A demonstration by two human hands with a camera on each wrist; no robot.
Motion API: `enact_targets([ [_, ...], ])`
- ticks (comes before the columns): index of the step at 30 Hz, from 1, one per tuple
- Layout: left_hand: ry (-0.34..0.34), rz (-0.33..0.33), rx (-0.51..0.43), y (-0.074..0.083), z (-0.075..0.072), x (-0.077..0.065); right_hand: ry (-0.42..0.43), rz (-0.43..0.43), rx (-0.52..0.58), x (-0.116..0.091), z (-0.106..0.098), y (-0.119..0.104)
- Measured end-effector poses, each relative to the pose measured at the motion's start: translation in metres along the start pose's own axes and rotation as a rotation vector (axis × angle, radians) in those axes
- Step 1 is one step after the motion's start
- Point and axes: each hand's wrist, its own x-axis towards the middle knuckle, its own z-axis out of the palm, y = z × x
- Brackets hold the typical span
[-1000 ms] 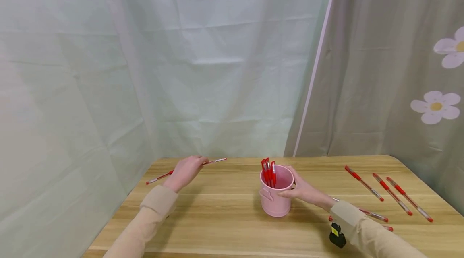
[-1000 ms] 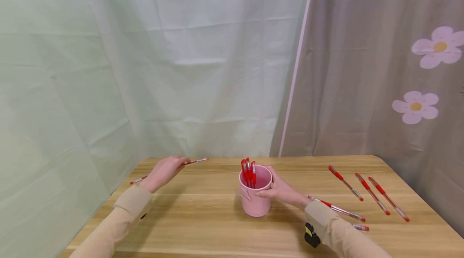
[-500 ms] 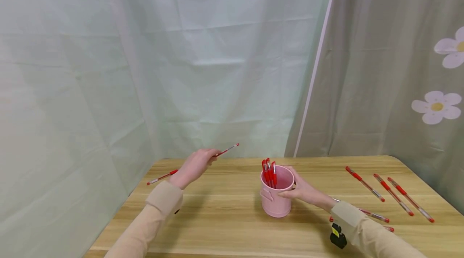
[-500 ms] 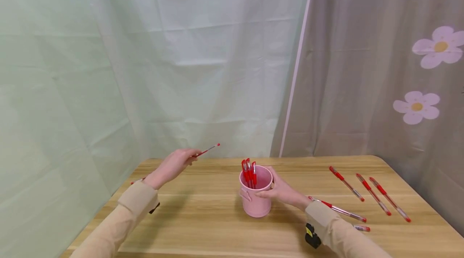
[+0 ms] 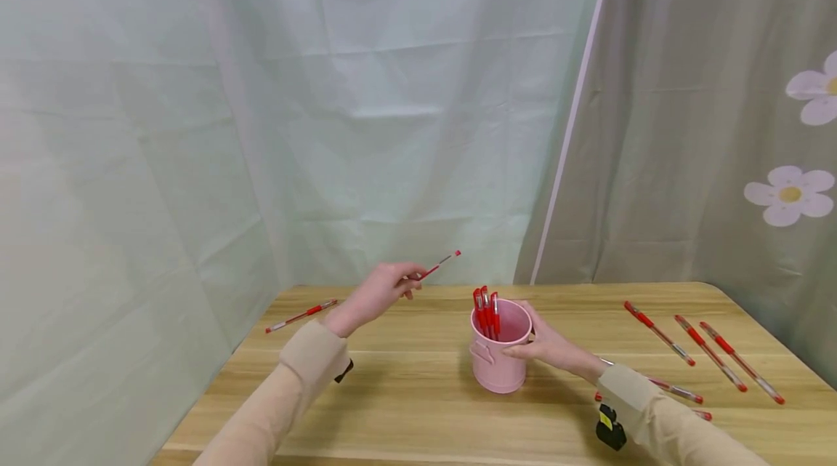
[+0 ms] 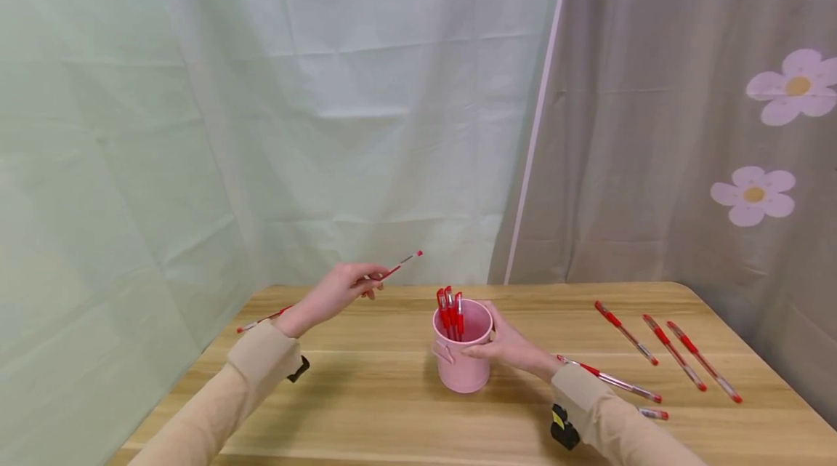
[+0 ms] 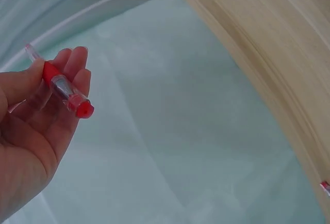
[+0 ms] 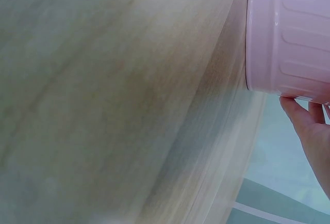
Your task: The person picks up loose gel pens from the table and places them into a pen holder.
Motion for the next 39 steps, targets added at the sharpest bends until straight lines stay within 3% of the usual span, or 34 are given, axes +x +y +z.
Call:
enact_targets([
  [5, -0.026, 0.057, 0.028, 0.01, 0.004, 0.008, 0.004, 0.011, -0.003, 0.0, -0.001, 0.003],
  [11, -0.056, 0.094, 0.134, 0.02, 0.006, 0.016, 0.011, 0.018, -0.012, 0.001, 0.0, 0.0],
  [24, -0.071, 0.205, 0.511, 0.036, 0.021, 0.021, 0.006, 0.001, 0.001, 0.001, 0.0, 0.004],
  [39, -0.029, 0.44, 0.958, 0.046, 0.033, 0.025, -0.005, -0.025, 0.005, 0.0, -0.001, 0.002],
])
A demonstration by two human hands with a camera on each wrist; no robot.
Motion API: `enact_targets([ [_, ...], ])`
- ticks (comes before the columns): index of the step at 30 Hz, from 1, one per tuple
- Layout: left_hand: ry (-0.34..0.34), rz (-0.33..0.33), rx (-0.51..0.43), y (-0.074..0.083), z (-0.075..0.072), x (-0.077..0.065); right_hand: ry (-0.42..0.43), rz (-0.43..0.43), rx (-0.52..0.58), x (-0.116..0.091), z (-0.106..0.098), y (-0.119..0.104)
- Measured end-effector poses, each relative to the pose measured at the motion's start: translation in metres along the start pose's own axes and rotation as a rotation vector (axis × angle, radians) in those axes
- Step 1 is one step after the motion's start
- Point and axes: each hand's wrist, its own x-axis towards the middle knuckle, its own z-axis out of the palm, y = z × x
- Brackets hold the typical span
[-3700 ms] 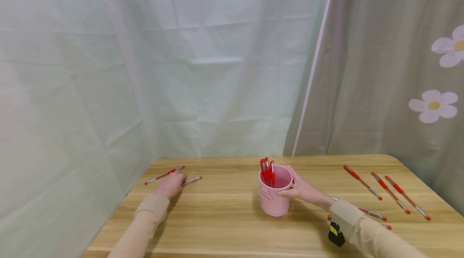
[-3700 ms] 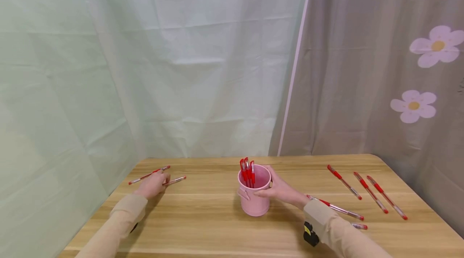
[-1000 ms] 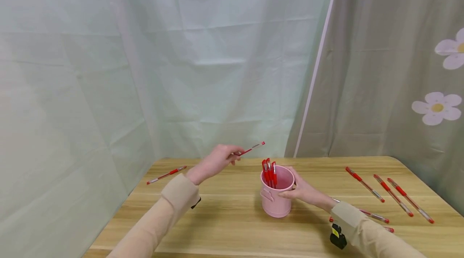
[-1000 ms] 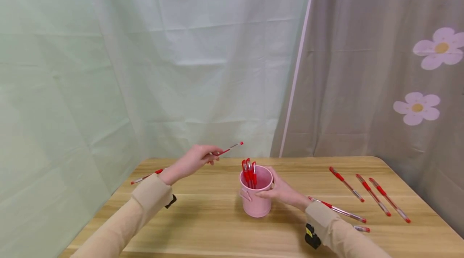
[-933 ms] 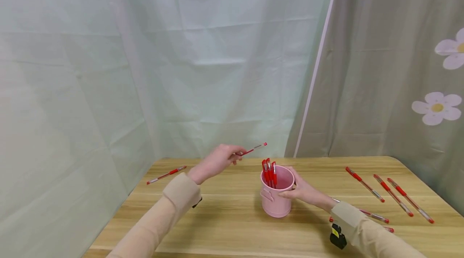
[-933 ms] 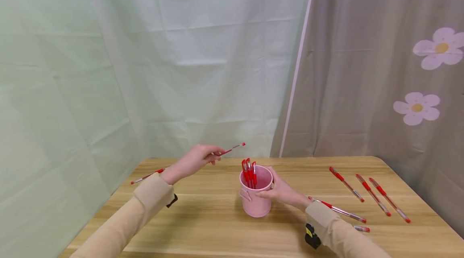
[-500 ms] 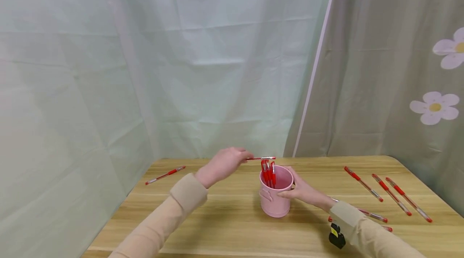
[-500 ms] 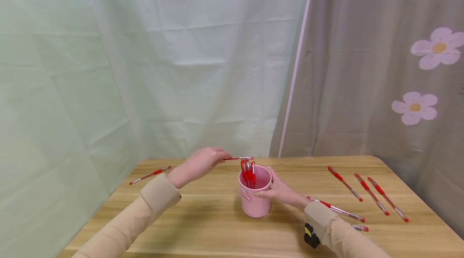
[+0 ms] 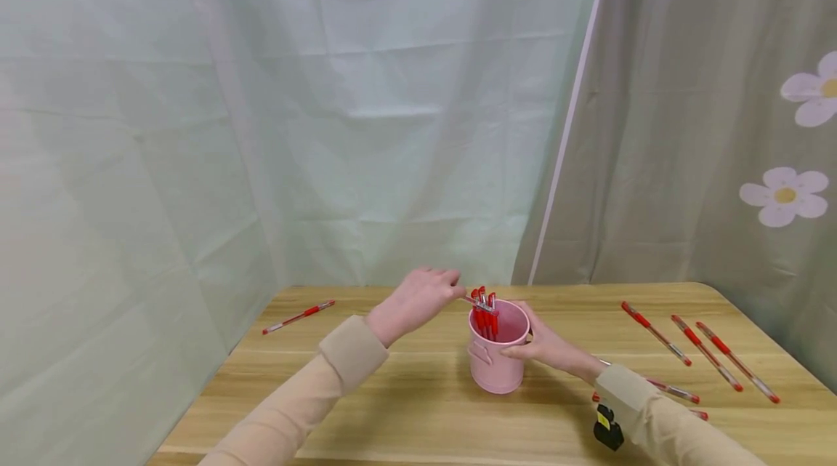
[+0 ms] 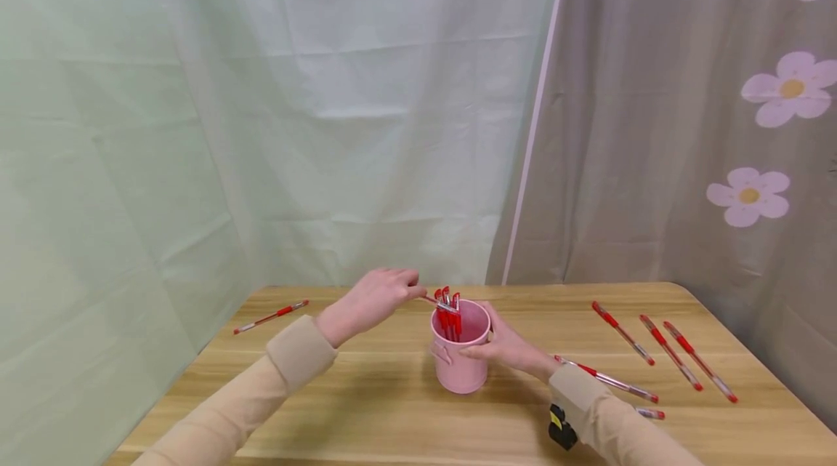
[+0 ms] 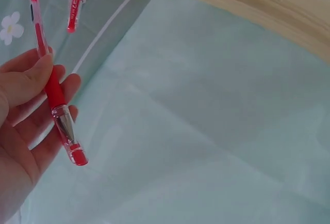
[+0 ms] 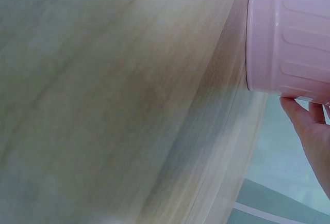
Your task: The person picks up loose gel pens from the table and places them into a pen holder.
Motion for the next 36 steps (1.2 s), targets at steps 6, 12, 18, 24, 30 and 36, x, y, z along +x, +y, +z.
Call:
enact_targets([
  [6, 0.002, 0.089, 0.089, 0.0, 0.0, 0.004, -0.003, -0.04, -0.001, 0.0, 0.0, 0.002],
  [12, 0.005, 0.183, 0.196, 0.003, -0.001, 0.011, 0.005, -0.007, -0.007, 0.0, 0.001, 0.004],
  [18, 0.009, 0.257, 0.266, 0.008, 0.0, 0.02, 0.013, 0.028, -0.016, -0.001, 0.001, 0.002],
  [24, -0.045, 0.303, 0.287, 0.016, 0.002, 0.027, 0.007, -0.003, -0.022, -0.001, 0.0, 0.001],
  [30, -0.127, 0.362, 0.365, 0.025, 0.009, 0.034, 0.003, 0.011, -0.016, -0.001, 0.0, 0.001],
  [36, -0.133, 0.385, 0.399, 0.029, 0.013, 0.039, 0.0, -0.009, 0.0, -0.001, -0.001, 0.003],
])
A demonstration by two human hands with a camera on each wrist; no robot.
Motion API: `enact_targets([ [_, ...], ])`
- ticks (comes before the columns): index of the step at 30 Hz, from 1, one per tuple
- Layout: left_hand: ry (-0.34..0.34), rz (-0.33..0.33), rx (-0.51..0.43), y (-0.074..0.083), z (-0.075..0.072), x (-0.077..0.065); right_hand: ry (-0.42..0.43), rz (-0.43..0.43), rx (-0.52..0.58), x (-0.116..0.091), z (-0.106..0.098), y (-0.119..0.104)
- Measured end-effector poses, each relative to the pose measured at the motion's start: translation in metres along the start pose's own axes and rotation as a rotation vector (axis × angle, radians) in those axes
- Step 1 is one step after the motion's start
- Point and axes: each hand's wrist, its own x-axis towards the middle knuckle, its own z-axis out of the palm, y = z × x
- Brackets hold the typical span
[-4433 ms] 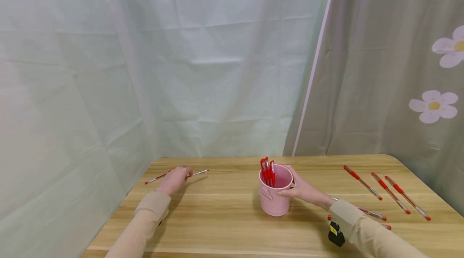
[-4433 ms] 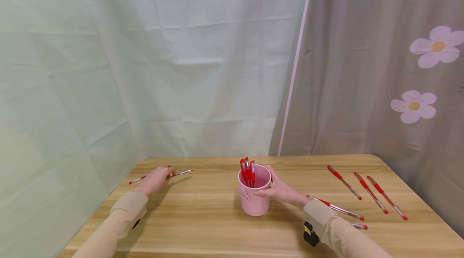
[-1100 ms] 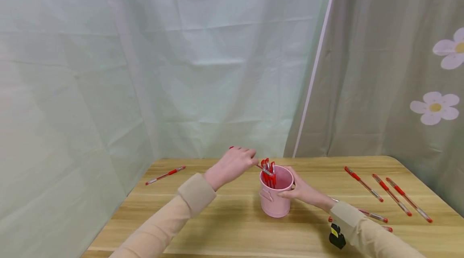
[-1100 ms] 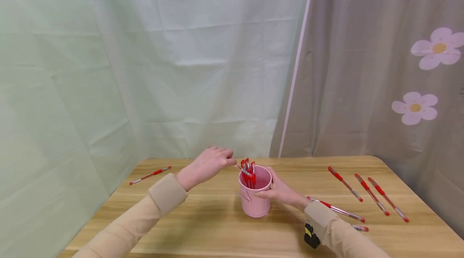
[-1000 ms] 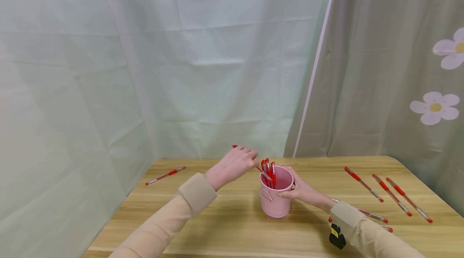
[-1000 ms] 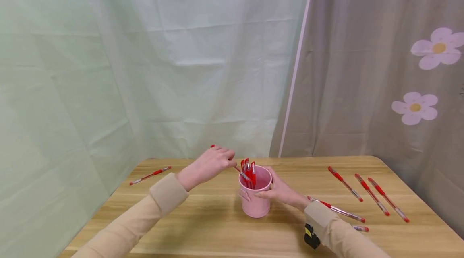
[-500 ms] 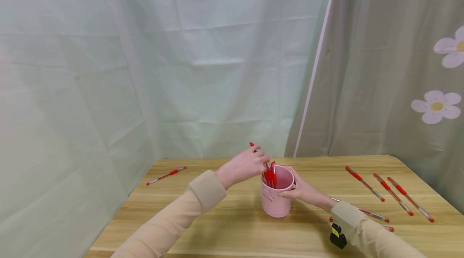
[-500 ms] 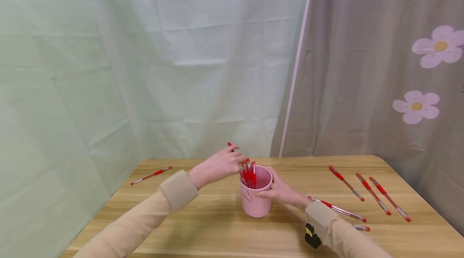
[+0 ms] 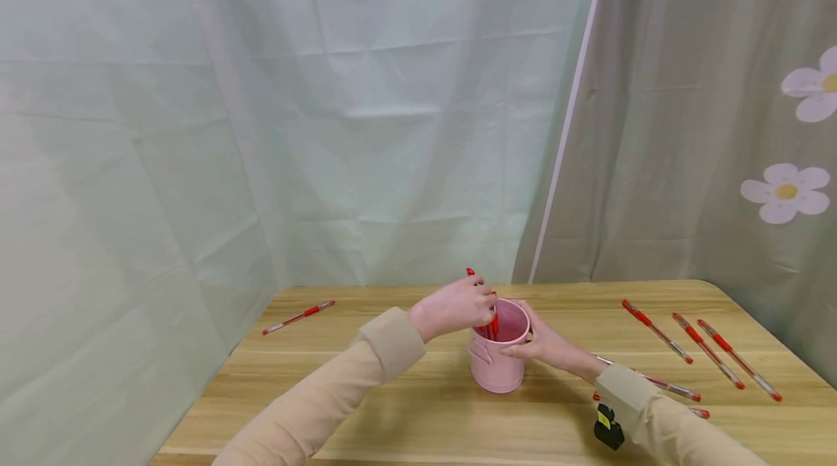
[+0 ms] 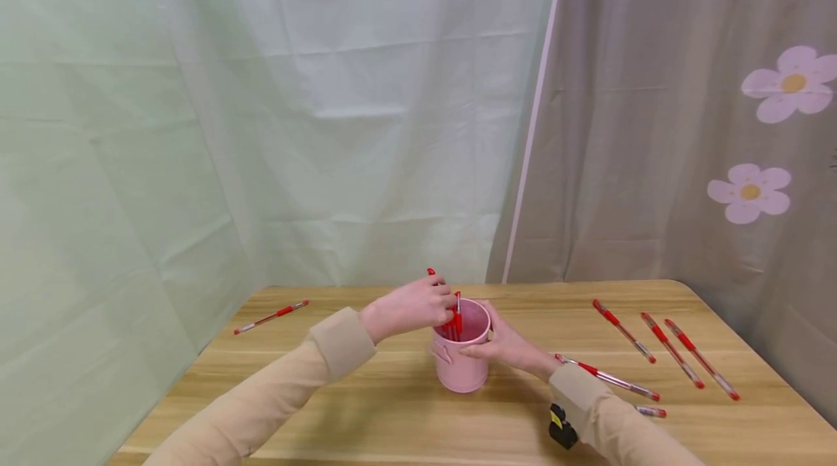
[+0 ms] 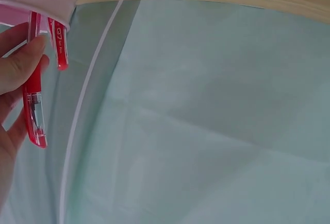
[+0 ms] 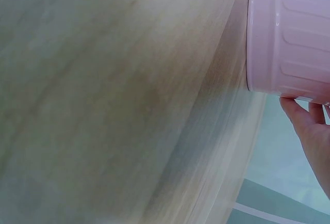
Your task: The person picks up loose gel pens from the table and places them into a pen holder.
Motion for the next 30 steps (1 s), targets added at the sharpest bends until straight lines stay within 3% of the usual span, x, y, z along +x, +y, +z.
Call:
enact_targets([
  [11, -0.025, 0.066, -0.036, 0.0085, 0.0057, 0.0071, 0.001, -0.022, -0.022, -0.0011, 0.0024, 0.0004],
  [18, -0.015, 0.06, -0.02, 0.0079, 0.0072, 0.0089, 0.011, -0.09, -0.049, 0.0003, 0.0026, 0.0041],
  [30, -0.011, 0.05, -0.05, 0.0058, 0.0062, 0.0077, 0.009, 0.004, -0.03, 0.0006, -0.0001, -0.0007],
])
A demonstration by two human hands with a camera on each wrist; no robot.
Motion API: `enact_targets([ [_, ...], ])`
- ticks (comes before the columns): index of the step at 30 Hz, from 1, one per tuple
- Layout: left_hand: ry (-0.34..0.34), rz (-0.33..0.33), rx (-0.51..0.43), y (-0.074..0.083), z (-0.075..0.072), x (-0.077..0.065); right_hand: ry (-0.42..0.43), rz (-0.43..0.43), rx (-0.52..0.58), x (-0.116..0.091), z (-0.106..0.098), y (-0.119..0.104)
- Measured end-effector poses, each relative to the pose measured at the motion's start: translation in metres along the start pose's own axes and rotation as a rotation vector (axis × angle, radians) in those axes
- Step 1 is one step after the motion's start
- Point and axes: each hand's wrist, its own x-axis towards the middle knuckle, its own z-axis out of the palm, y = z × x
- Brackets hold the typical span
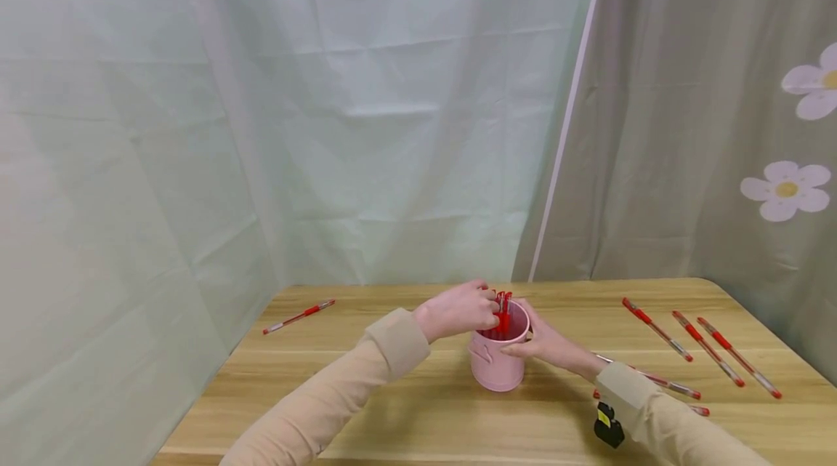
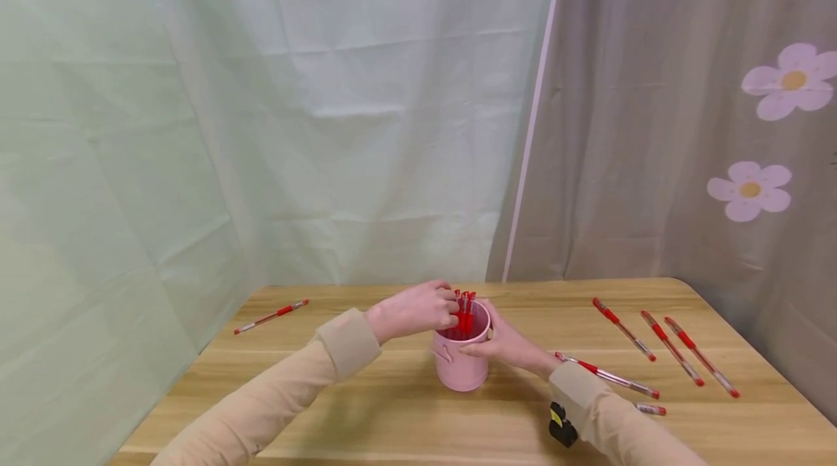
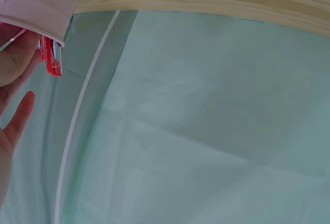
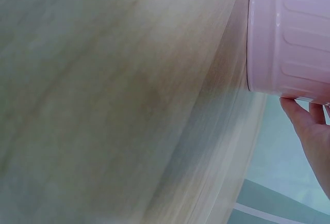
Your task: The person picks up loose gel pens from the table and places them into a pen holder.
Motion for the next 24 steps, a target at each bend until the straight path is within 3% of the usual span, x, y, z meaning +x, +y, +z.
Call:
enact_targets([
  [5, 0.009, -0.022, -0.04, -0.002, -0.002, -0.003, -0.005, 0.006, 0.001, -0.001, 0.0, -0.001],
  [9, 0.037, -0.058, -0.123, -0.004, -0.003, -0.008, -0.004, 0.005, -0.003, -0.001, 0.0, -0.002],
  [17, 0.158, -0.142, -0.241, -0.009, 0.004, -0.018, -0.002, 0.012, -0.009, -0.001, -0.001, -0.003],
  [24, 0.263, -0.232, -0.287, -0.009, 0.014, -0.03, 0.002, 0.013, -0.005, -0.001, 0.0, -0.003],
])
